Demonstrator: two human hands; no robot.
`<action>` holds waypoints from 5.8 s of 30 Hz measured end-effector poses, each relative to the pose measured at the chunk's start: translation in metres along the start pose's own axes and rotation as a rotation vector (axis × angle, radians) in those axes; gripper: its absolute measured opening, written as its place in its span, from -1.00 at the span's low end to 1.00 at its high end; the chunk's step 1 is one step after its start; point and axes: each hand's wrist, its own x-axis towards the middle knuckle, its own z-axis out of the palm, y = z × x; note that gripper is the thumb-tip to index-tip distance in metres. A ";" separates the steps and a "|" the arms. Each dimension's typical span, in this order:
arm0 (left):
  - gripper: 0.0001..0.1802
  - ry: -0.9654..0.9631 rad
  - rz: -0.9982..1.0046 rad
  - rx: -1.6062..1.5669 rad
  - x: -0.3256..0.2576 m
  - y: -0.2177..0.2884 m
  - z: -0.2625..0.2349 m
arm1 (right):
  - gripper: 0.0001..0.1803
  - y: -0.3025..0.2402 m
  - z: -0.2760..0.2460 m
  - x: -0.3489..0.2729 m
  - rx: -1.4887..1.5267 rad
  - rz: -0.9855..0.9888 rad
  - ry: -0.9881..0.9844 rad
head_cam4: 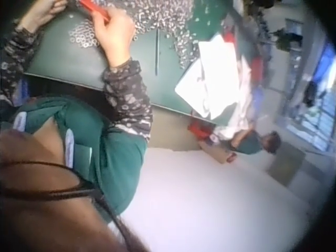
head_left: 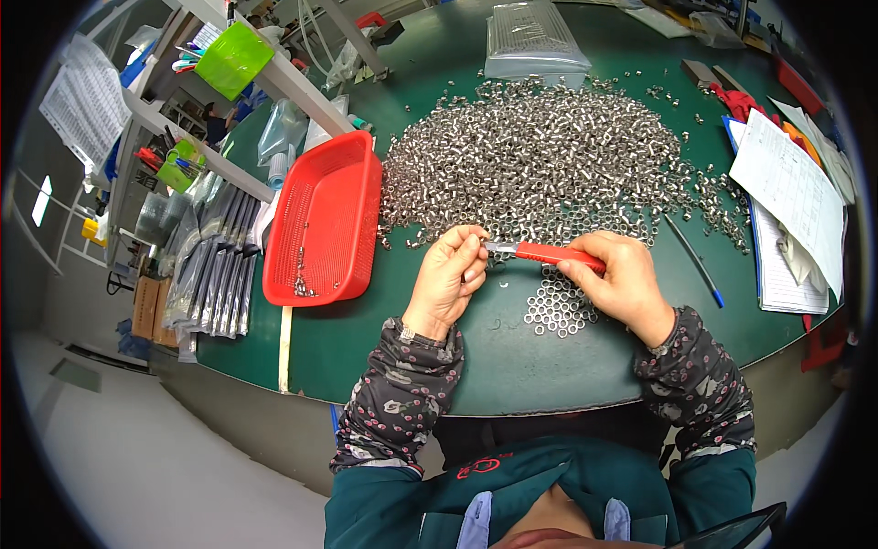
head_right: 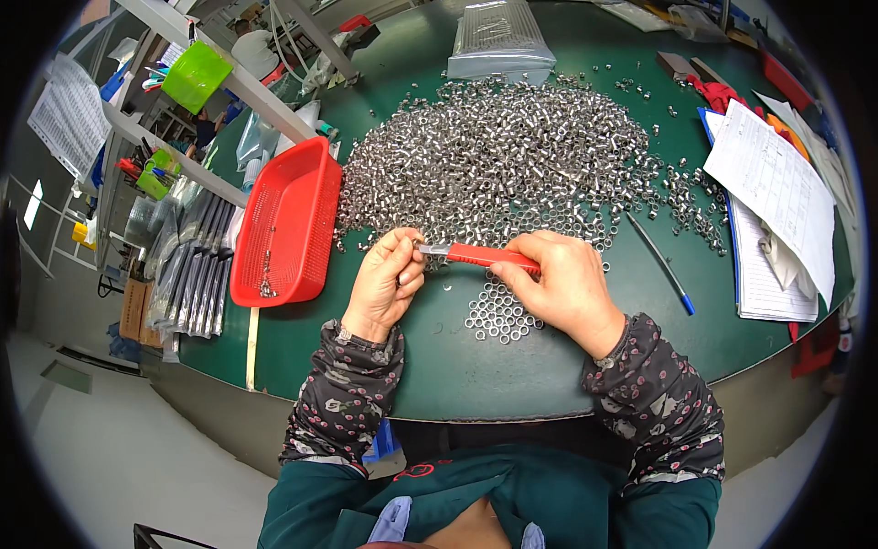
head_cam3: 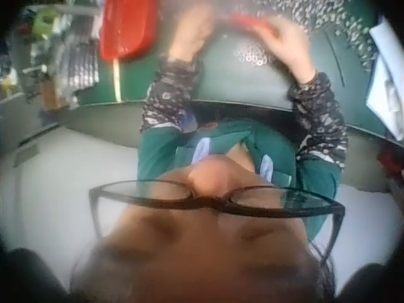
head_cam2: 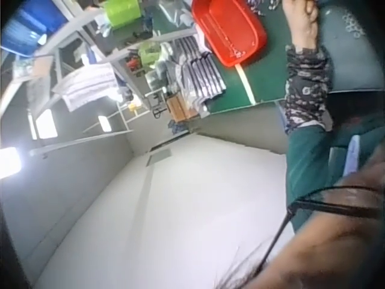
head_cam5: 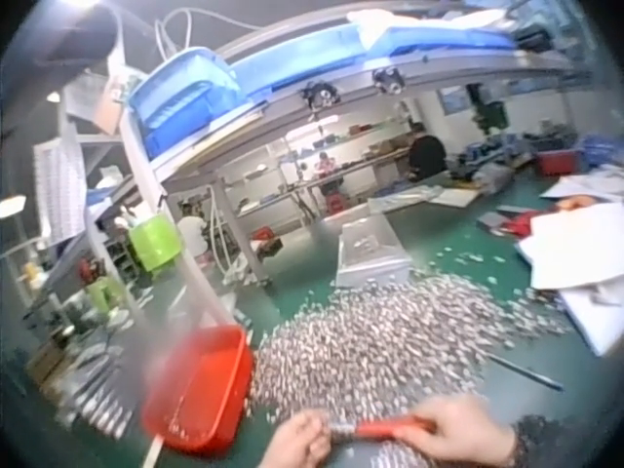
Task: Assembling small metal components or rings using a hand tool at a workbench.
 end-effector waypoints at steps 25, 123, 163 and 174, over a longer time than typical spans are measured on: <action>-0.85 0.105 -0.014 0.072 -0.001 -0.002 0.005 | -0.80 -0.001 0.000 -0.001 -0.145 -0.155 0.111; -0.85 -0.043 0.039 -0.042 -0.003 0.008 0.001 | -0.76 -0.003 0.002 -0.002 0.073 0.037 0.021; -0.82 0.067 0.054 0.094 -0.006 0.002 0.007 | -0.78 -0.006 0.001 -0.003 -0.214 -0.150 0.126; -0.79 0.098 0.022 0.107 -0.006 0.001 0.006 | -0.76 -0.005 0.001 -0.001 -0.276 -0.271 0.181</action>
